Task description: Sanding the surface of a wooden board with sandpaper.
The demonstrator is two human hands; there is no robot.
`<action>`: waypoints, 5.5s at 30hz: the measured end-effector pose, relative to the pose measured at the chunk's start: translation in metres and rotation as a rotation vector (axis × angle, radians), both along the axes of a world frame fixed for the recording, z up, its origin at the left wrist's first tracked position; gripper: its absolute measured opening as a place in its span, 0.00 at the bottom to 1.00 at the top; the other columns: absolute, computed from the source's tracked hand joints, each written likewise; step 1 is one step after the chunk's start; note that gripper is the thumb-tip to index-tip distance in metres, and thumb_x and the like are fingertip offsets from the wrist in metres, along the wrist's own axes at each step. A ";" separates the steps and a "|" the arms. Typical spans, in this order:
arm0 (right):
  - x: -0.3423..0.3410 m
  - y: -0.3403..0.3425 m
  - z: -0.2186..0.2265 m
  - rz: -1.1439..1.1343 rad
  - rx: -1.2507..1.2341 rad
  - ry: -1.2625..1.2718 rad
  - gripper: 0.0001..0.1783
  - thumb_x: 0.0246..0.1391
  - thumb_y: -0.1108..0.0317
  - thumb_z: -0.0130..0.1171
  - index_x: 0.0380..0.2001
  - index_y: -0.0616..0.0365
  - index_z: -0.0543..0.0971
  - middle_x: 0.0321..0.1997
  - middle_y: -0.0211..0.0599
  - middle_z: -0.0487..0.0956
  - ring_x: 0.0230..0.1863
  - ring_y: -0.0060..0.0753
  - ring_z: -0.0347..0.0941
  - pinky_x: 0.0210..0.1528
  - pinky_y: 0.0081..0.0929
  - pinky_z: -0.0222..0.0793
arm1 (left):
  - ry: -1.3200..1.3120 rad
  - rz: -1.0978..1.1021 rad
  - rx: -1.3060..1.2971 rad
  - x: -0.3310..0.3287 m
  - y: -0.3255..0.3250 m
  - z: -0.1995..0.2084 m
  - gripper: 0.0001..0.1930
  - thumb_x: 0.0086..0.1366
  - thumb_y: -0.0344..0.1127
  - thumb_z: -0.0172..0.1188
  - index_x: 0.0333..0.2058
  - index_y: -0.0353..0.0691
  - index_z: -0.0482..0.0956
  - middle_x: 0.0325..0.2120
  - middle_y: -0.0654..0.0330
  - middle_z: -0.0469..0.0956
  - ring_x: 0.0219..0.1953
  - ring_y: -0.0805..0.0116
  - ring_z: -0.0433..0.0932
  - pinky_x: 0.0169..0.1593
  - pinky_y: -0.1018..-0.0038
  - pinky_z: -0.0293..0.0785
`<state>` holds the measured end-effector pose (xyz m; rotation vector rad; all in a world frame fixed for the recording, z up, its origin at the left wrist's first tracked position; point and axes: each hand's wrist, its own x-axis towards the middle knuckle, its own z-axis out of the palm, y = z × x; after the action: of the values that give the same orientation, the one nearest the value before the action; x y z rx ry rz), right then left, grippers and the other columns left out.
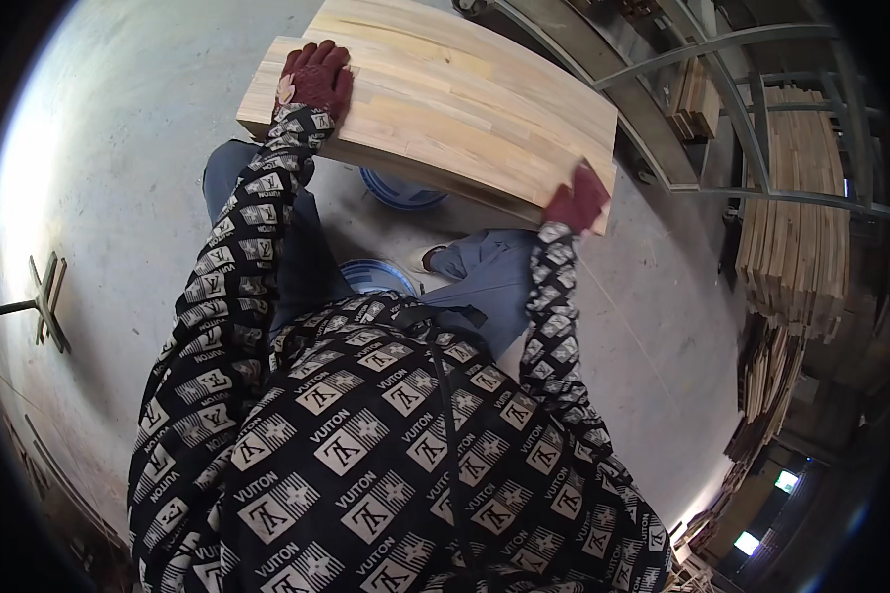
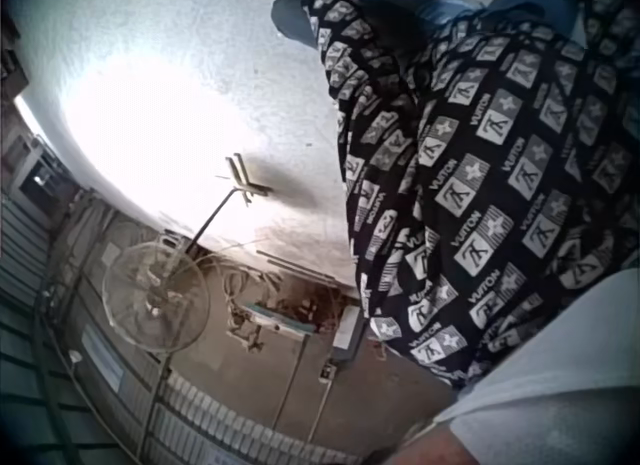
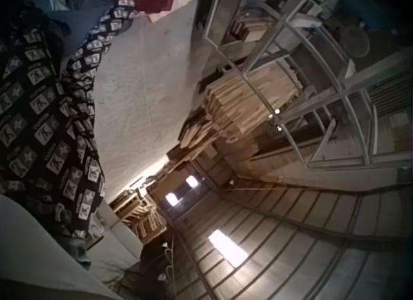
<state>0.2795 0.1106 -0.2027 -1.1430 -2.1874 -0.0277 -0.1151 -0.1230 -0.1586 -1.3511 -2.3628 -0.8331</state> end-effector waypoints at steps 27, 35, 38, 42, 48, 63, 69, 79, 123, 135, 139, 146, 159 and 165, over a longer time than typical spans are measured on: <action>-0.121 -0.114 -0.027 0.370 -0.078 -0.211 0.34 0.55 0.54 0.60 0.64 0.55 0.71 0.70 0.42 0.67 0.71 0.48 0.60 0.73 0.48 0.50 | 0.036 0.012 0.014 0.004 0.005 -0.003 0.15 0.63 0.40 0.56 0.47 0.43 0.79 0.50 0.55 0.79 0.55 0.52 0.74 0.62 0.58 0.67; -0.064 -0.082 -0.003 0.540 -0.187 0.062 0.33 0.56 0.58 0.61 0.63 0.57 0.72 0.68 0.47 0.70 0.71 0.53 0.61 0.72 0.47 0.55 | -0.032 0.025 0.015 0.004 -0.004 0.002 0.15 0.63 0.39 0.56 0.46 0.43 0.80 0.51 0.53 0.79 0.56 0.52 0.74 0.63 0.58 0.67; 0.038 -0.002 -0.035 0.339 -0.243 0.364 0.28 0.63 0.54 0.56 0.63 0.53 0.75 0.68 0.39 0.74 0.71 0.49 0.64 0.74 0.43 0.54 | -0.004 -0.006 0.022 0.007 0.011 -0.002 0.16 0.63 0.39 0.56 0.49 0.44 0.79 0.53 0.53 0.78 0.56 0.50 0.74 0.62 0.57 0.68; 0.059 0.015 0.026 0.070 -0.153 -0.025 0.26 0.61 0.56 0.58 0.60 0.52 0.77 0.64 0.44 0.76 0.71 0.50 0.64 0.69 0.45 0.63 | -0.033 0.061 0.022 0.001 -0.012 -0.004 0.15 0.62 0.39 0.58 0.47 0.44 0.80 0.52 0.54 0.79 0.56 0.50 0.73 0.62 0.57 0.68; -0.035 -0.025 -0.039 0.040 0.057 -0.026 0.30 0.59 0.57 0.59 0.64 0.52 0.74 0.68 0.42 0.72 0.73 0.48 0.60 0.70 0.45 0.62 | -0.002 -0.002 0.036 0.003 0.014 -0.002 0.15 0.62 0.39 0.58 0.46 0.44 0.80 0.52 0.55 0.79 0.56 0.50 0.74 0.62 0.57 0.69; 0.030 0.010 0.011 0.195 -0.131 0.042 0.27 0.60 0.57 0.59 0.62 0.49 0.77 0.67 0.45 0.73 0.71 0.48 0.64 0.74 0.45 0.53 | -0.028 0.025 0.012 0.004 -0.005 0.004 0.15 0.62 0.38 0.57 0.47 0.43 0.80 0.52 0.53 0.79 0.54 0.49 0.75 0.61 0.56 0.70; 0.010 0.028 -0.004 -0.077 -0.055 0.020 0.28 0.59 0.59 0.59 0.63 0.46 0.76 0.66 0.46 0.74 0.70 0.51 0.64 0.72 0.45 0.57 | -0.008 0.020 0.015 0.002 0.001 0.002 0.15 0.63 0.38 0.56 0.47 0.44 0.80 0.51 0.54 0.79 0.54 0.50 0.75 0.61 0.57 0.70; -0.146 -0.109 0.047 0.779 -0.195 -0.101 0.28 0.53 0.64 0.63 0.59 0.53 0.77 0.64 0.43 0.75 0.68 0.53 0.64 0.73 0.48 0.55 | -0.040 0.009 0.009 0.003 -0.002 -0.001 0.15 0.63 0.38 0.56 0.47 0.43 0.81 0.52 0.53 0.79 0.55 0.50 0.75 0.61 0.57 0.69; -0.188 -0.104 0.042 0.729 -0.160 -0.143 0.31 0.53 0.61 0.64 0.62 0.51 0.74 0.64 0.46 0.73 0.65 0.56 0.64 0.68 0.52 0.58 | -0.007 0.021 0.050 0.003 -0.005 -0.004 0.14 0.62 0.38 0.57 0.45 0.42 0.80 0.49 0.54 0.80 0.54 0.52 0.75 0.61 0.58 0.68; -0.018 0.061 0.017 0.055 0.034 0.037 0.23 0.52 0.74 0.61 0.54 0.54 0.81 0.57 0.46 0.80 0.58 0.48 0.75 0.62 0.40 0.71 | -0.014 0.057 0.056 0.003 -0.005 -0.002 0.13 0.63 0.38 0.57 0.44 0.42 0.81 0.49 0.54 0.80 0.54 0.52 0.75 0.61 0.57 0.68; -0.068 0.036 -0.036 0.399 -0.125 0.475 0.29 0.53 0.64 0.63 0.61 0.51 0.76 0.61 0.42 0.78 0.69 0.48 0.65 0.71 0.47 0.59 | -0.007 -0.002 0.089 0.008 0.018 0.012 0.14 0.63 0.39 0.57 0.45 0.42 0.81 0.49 0.54 0.80 0.55 0.52 0.75 0.62 0.58 0.68; -0.155 -0.118 0.055 0.716 -0.263 -0.283 0.33 0.57 0.59 0.62 0.66 0.51 0.70 0.71 0.44 0.68 0.74 0.51 0.58 0.75 0.49 0.50 | -0.001 0.033 0.052 0.001 -0.009 -0.005 0.14 0.61 0.38 0.58 0.44 0.42 0.81 0.48 0.54 0.80 0.53 0.53 0.76 0.60 0.58 0.69; -0.039 0.033 -0.011 0.010 -0.009 -0.072 0.38 0.51 0.61 0.63 0.67 0.51 0.69 0.73 0.44 0.66 0.76 0.48 0.56 0.72 0.50 0.57 | -0.038 0.072 0.027 0.002 -0.006 -0.003 0.15 0.64 0.40 0.57 0.47 0.44 0.81 0.52 0.54 0.79 0.58 0.52 0.74 0.64 0.58 0.67; -0.178 -0.149 0.021 0.693 -0.100 -0.158 0.37 0.50 0.54 0.64 0.62 0.56 0.71 0.66 0.45 0.71 0.69 0.52 0.62 0.70 0.51 0.57 | -0.036 0.049 0.007 0.002 -0.011 -0.004 0.14 0.62 0.37 0.57 0.46 0.43 0.81 0.51 0.52 0.80 0.54 0.51 0.76 0.61 0.57 0.70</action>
<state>0.1012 -0.0379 -0.1819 -0.3882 -2.6391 0.3014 -0.1127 -0.1341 -0.1629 -1.2809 -2.4072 -0.8581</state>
